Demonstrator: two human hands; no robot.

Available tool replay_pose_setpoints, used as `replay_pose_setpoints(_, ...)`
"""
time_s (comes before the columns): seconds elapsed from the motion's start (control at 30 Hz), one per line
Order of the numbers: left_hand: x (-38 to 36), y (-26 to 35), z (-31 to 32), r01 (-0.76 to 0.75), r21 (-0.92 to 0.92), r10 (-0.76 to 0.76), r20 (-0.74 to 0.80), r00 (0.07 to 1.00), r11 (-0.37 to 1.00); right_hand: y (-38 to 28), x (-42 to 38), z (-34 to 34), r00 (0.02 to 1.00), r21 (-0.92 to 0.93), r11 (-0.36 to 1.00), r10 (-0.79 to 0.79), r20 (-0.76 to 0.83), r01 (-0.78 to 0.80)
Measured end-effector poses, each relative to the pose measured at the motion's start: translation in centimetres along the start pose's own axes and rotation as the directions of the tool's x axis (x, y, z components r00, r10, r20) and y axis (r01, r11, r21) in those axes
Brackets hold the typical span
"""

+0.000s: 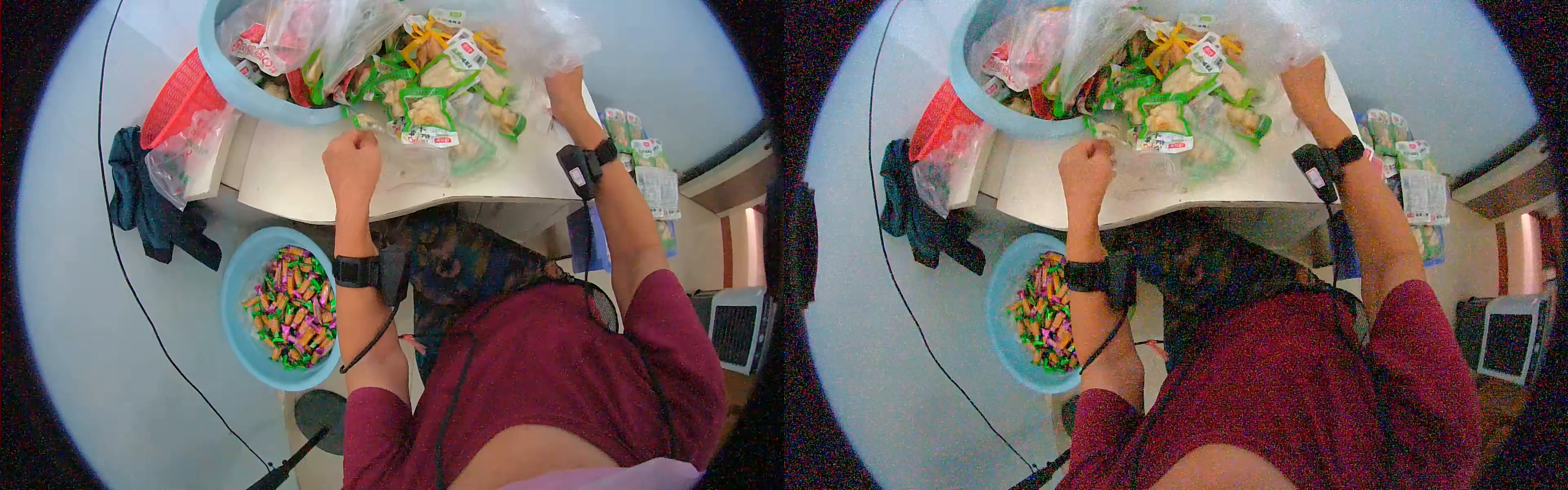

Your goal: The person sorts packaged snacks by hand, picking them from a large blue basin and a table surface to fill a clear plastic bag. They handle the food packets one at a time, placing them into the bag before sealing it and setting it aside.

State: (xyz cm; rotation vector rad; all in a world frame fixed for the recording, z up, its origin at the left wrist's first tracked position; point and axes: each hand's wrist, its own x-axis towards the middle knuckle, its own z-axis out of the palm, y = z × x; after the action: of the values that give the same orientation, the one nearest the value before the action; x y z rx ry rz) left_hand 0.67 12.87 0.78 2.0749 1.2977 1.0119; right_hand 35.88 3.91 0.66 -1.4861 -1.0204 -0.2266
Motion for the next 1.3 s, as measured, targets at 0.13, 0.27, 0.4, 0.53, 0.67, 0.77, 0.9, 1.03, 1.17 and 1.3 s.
replay_pose_setpoints(0.13,0.8,0.3,0.0,0.121,-0.374,-0.15,-0.05,0.987,0.92,0.2,1.3,0.5,0.987,0.056,0.994,0.099,-0.124,-0.093)
replay_pose_setpoints(0.27,0.9,2.3,-1.0,0.156,-0.675,-0.17,0.046,0.984,0.721,3.8,3.5,-0.4,0.994,-0.086,0.992,-0.099,-0.036,0.095)
replay_pose_setpoints(0.4,1.6,1.1,0.2,0.201,-0.887,-0.044,0.201,0.979,0.416,2.3,4.7,0.7,0.925,0.49,0.793,0.371,0.084,-0.363)
replay_pose_setpoints(0.53,1.0,-0.1,1.8,0.2,-0.825,-0.1,0.173,0.98,0.529,4.3,4.9,1.6,0.849,0.636,0.57,0.424,0.314,-0.52)
replay_pose_setpoints(0.67,0.4,1.2,0.8,0.145,-0.892,-0.188,0.069,0.98,0.428,5.0,4.2,3.3,0.939,0.281,0.918,0.199,0.281,-0.279)
replay_pose_setpoints(0.77,1.5,2.6,-1.3,-0.011,-0.904,-0.13,-0.073,0.989,0.427,0.9,3.1,3.2,0.862,0.475,0.723,0.373,0.344,-0.502)
replay_pose_setpoints(0.9,3.2,4.2,-3.4,-0.018,-0.827,-0.13,-0.11,0.985,0.562,7.6,3.6,4.1,0.846,0.74,0.417,0.183,0.5,-0.528)
replay_pose_setpoints(1.03,4.7,5.4,-3.6,-0.07,-0.876,-0.168,-0.169,0.971,0.478,0.5,3.1,2.8,0.817,0.841,-0.15,0.202,0.541,-0.52)
replay_pose_setpoints(1.17,5.8,10.0,-4.2,-0.157,-0.833,-0.057,-0.22,0.974,0.531,-1.0,1.6,1.5,0.943,0.879,0.379,-0.044,0.329,-0.289)
replay_pose_setpoints(1.3,7.6,13.9,-3.8,-0.207,-0.761,0.053,-0.222,0.974,0.615,3.0,3.6,2.5,0.807,0.67,-0.478,-0.167,0.566,-0.569)
